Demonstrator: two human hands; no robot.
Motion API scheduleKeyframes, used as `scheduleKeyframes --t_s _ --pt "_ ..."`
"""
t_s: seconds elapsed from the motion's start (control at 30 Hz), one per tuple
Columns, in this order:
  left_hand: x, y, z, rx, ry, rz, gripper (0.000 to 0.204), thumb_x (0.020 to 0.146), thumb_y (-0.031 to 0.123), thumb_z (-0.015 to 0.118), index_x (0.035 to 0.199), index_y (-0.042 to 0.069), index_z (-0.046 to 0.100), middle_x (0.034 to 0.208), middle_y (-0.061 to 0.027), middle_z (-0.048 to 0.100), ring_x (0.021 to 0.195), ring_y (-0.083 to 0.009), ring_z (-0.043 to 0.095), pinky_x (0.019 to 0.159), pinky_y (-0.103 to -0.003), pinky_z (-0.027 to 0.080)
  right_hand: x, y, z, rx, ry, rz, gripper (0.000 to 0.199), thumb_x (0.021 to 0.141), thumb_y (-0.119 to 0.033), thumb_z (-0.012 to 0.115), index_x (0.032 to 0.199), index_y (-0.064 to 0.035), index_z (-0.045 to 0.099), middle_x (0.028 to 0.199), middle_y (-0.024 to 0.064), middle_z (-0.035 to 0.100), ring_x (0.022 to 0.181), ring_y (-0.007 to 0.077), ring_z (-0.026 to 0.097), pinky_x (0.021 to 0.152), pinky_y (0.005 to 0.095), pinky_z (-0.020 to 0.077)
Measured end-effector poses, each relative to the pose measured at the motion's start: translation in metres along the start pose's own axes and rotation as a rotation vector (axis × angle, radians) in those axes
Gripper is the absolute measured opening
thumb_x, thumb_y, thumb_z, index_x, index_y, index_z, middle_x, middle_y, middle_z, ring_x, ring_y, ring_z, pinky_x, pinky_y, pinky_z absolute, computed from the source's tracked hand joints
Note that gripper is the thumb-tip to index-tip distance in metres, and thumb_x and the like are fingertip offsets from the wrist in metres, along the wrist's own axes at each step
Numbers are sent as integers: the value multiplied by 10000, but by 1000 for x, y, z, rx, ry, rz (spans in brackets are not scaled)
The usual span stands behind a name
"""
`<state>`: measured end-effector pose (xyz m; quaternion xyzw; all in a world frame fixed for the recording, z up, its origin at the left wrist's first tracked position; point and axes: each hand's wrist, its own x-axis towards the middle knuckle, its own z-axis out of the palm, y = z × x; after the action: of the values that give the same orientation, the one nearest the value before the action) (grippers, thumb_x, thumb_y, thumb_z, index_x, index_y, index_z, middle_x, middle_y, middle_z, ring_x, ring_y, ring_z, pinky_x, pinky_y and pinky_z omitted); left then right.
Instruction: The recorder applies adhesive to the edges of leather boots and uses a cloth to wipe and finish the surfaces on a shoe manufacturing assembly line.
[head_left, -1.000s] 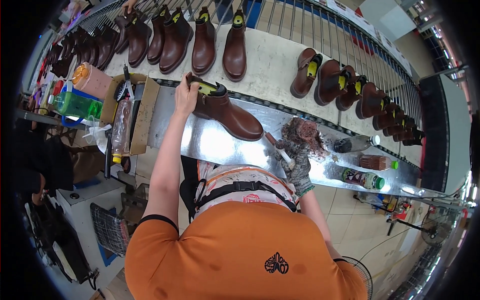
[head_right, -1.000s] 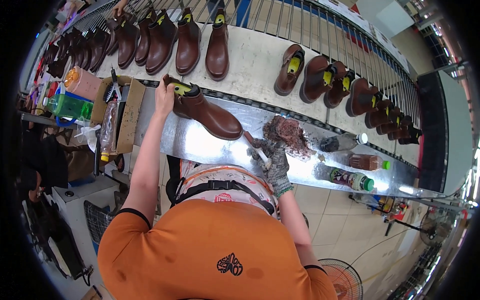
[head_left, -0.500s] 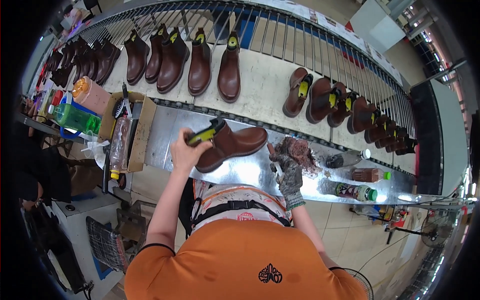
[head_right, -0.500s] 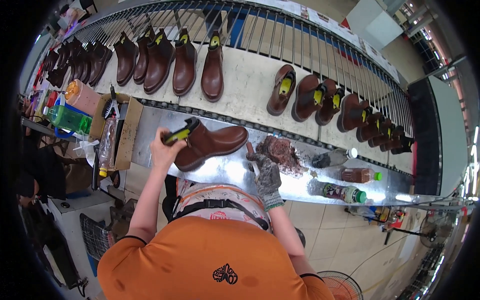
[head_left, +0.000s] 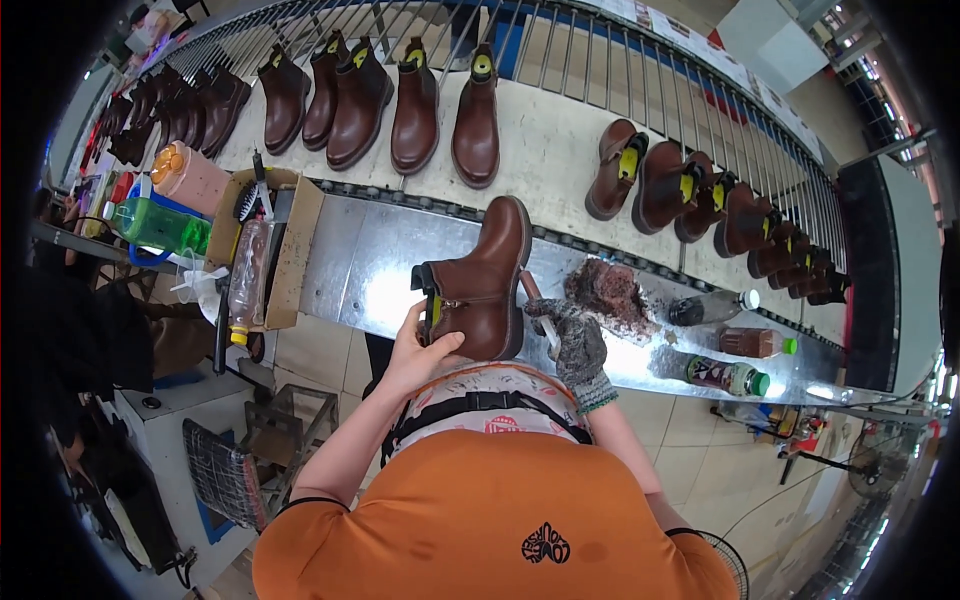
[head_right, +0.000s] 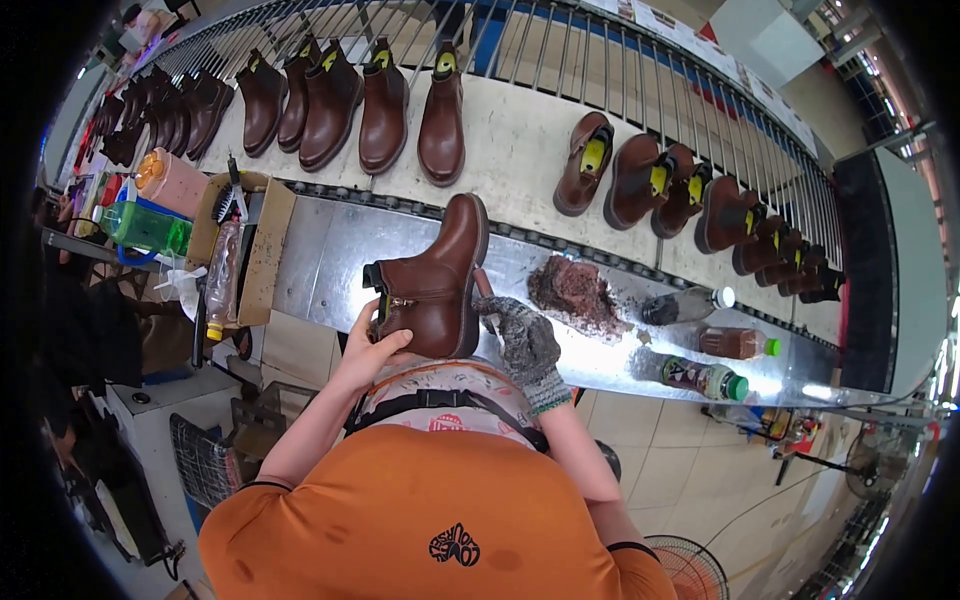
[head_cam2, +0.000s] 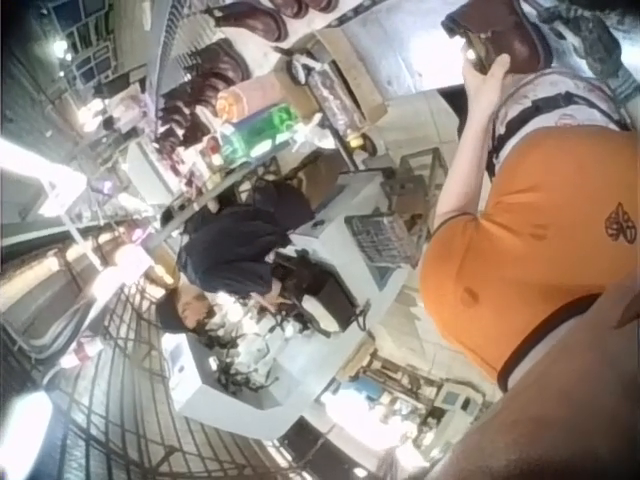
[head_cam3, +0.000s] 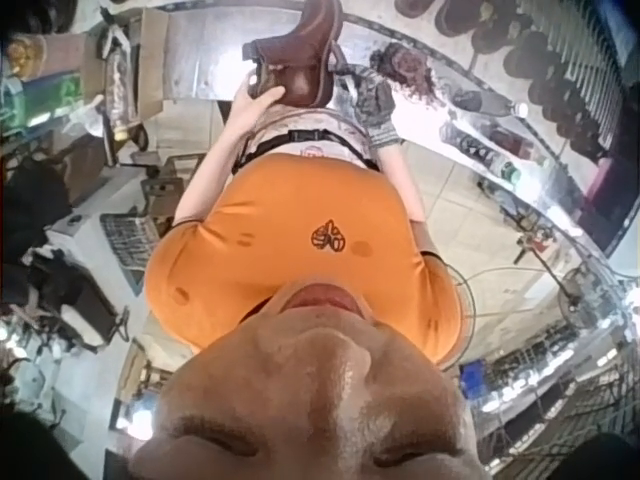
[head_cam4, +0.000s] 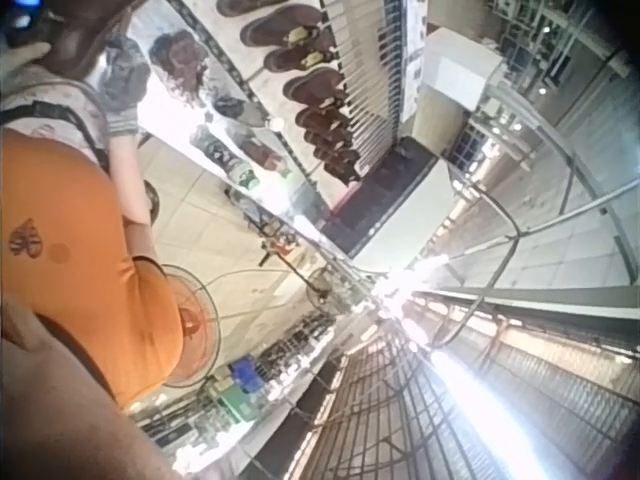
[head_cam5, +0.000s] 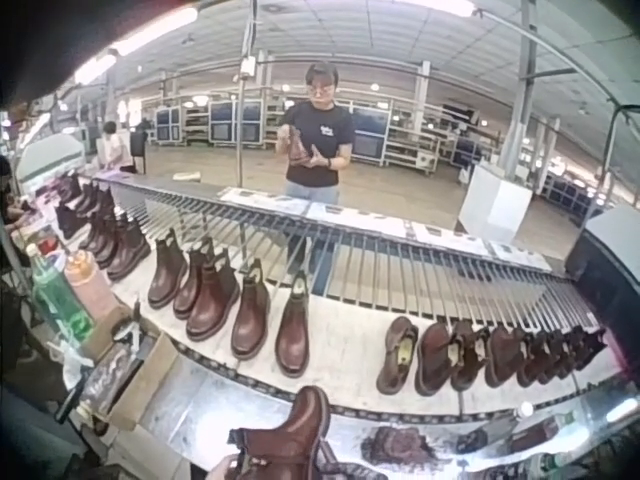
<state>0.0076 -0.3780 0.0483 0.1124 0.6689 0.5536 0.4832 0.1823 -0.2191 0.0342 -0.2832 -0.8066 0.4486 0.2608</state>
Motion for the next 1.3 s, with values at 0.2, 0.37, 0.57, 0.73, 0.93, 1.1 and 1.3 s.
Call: scheduleKeyframes --t_s 0.2,0.37,0.57,0.73,0.93,1.1,1.3 --pt "-2 -11 10 -240 -116 -163 614 810 -17 627 1327 76 309 1179 -132 502 1027 -241 590 843 -354 550 -9 7 -13 204 -135 159 299 802 -175 559 1030 3 638 806 57 644 698 115 584 619 249 461" --pt "-9 -3 21 -224 -94 -204 608 820 4 627 1331 95 310 1199 -109 494 1076 -230 561 885 -356 529 -18 -2 -36 347 -277 344 656 856 -603 439 1030 0 631 846 72 634 699 88 552 558 194 408" --pt "-10 -12 32 -297 -95 -185 563 862 43 601 1329 92 290 1224 -106 474 1095 -226 545 903 -360 519 -40 -26 -52 94 -373 339 837 851 -706 297 1033 45 618 979 132 652 857 181 616 785 301 479" --pt "-7 -2 44 -348 -70 -188 504 898 89 570 1315 70 288 1225 -112 472 1083 -224 550 907 -364 517 -54 -46 -59 93 -302 403 642 848 -552 451 1021 40 627 971 135 667 876 196 632 791 319 492" --pt "-6 20 52 -498 -27 -180 479 919 156 555 1291 10 291 1207 -120 483 1074 -222 560 896 -344 525 -80 -33 -50 234 -87 250 359 804 -280 595 977 31 637 921 119 668 854 214 639 775 326 499" --pt "-2 27 51 -598 -67 -159 418 942 180 514 1278 3 340 1208 -132 502 1073 -222 574 868 -320 547 -86 -31 -48 235 -55 186 418 854 -333 588 969 67 625 918 139 653 861 185 625 700 284 514" --pt "2 27 40 -607 -96 -142 474 926 173 544 1301 20 296 1230 -128 463 1077 -211 560 862 -342 542 -89 -28 -58 885 137 615 514 847 -213 578 1296 -34 405 880 113 608 629 150 600 537 255 500"
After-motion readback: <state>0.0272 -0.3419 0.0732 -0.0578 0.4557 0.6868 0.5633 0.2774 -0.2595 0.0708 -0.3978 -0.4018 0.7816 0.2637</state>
